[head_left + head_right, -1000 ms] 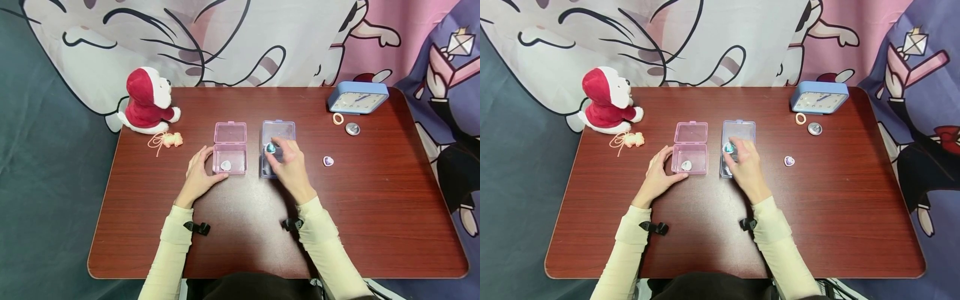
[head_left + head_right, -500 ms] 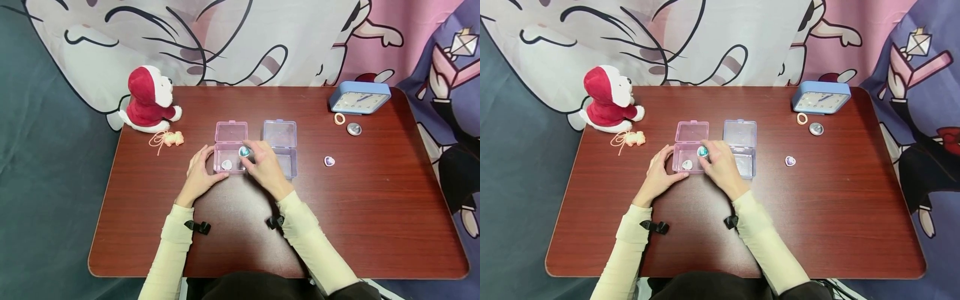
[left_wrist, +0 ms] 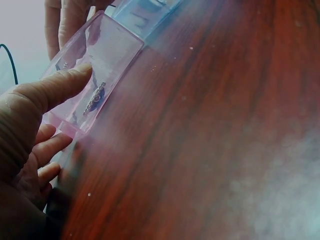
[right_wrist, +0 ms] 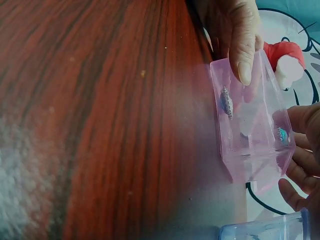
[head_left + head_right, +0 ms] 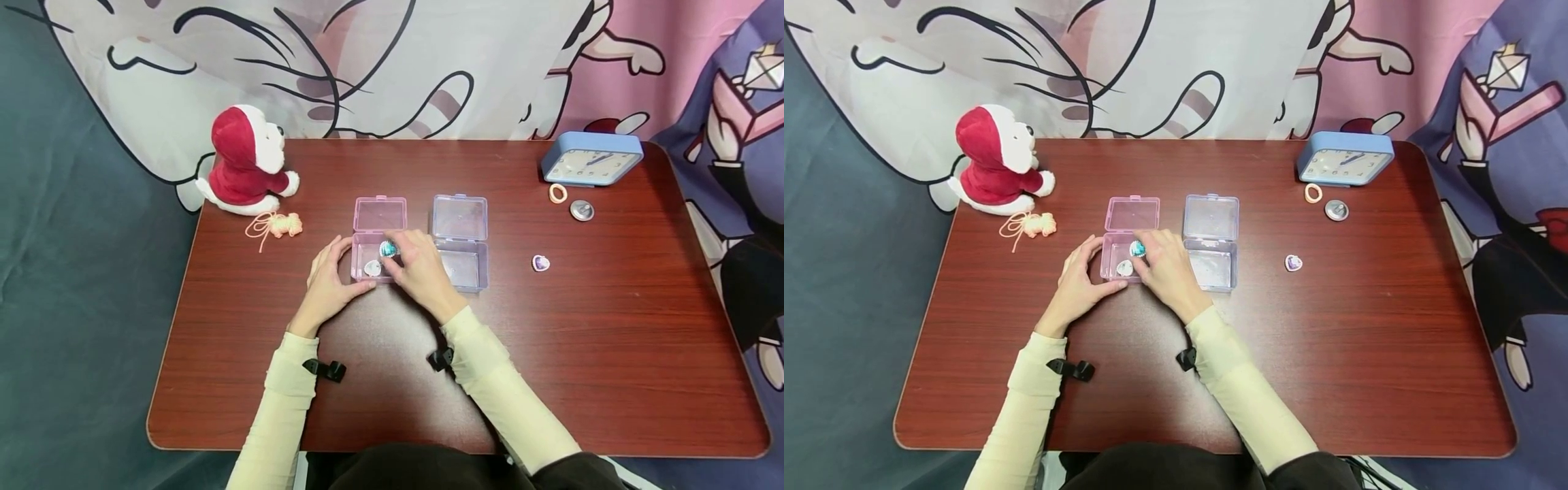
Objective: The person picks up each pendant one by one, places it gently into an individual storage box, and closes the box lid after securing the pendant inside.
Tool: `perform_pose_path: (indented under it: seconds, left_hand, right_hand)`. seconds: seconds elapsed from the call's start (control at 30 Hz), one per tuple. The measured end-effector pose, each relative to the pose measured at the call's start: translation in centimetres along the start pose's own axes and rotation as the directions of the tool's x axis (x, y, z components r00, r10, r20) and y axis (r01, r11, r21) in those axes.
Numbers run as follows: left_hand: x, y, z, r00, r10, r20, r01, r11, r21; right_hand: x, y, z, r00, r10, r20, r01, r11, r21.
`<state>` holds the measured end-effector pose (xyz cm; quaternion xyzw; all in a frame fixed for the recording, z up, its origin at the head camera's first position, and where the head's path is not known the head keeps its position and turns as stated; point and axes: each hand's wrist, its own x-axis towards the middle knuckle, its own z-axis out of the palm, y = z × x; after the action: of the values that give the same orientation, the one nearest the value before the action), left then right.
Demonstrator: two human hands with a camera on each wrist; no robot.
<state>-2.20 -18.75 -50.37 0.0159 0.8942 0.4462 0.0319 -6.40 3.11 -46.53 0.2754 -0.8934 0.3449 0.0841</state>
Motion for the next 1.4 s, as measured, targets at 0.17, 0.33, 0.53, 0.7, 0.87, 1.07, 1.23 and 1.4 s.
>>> perform_pose_path:
  seconds: [0.17, 0.33, 0.53, 0.7, 0.87, 1.07, 1.23, 1.4]
  left_hand:
    - [0.1, 0.0, 0.1, 1.0, 0.004, -0.001, -0.004, 1.0, -0.005]
    - [0.1, -0.1, 0.1, 1.0, -0.004, 0.003, 0.004, 1.0, -0.006]
    - [0.0, -0.1, 0.1, 1.0, -0.009, 0.004, 0.009, 1.0, -0.006]
    - [0.1, -0.1, 0.1, 1.0, -0.005, 0.001, 0.005, 1.0, -0.005]
    - [0.1, 0.0, 0.1, 1.0, -0.001, 0.003, 0.001, 1.0, -0.007]
    - [0.1, 0.1, 0.1, 1.0, -0.003, 0.003, 0.003, 1.0, -0.008]
    - [0.1, 0.0, 0.1, 1.0, 0.001, -0.004, -0.001, 1.0, -0.011]
    - [0.1, 0.0, 0.1, 1.0, -0.001, -0.005, 0.001, 1.0, -0.012]
  right_hand:
    - [0.1, 0.0, 0.0, 1.0, -0.01, 0.004, 0.01, 1.0, -0.024]
    - [0.1, 0.0, -0.1, 1.0, -0.002, 0.025, 0.003, 0.999, -0.042]
    - [0.2, -0.1, -0.2, 0.999, -0.009, 0.037, 0.011, 0.998, -0.064]
    - [0.2, 0.0, -0.2, 0.999, -0.013, 0.038, 0.015, 0.997, -0.071]
    - [0.2, -0.1, -0.3, 0.999, -0.007, 0.043, 0.01, 0.997, -0.077]
    - [0.2, -0.1, -0.6, 0.999, 0.01, 0.048, -0.007, 0.998, -0.067]
    - [0.1, -0.2, -1.5, 0.999, 0.018, 0.028, -0.016, 0.999, -0.048]
    - [-0.3, 0.2, -2.5, 0.999, 0.011, -0.036, -0.011, 1.0, -0.01]
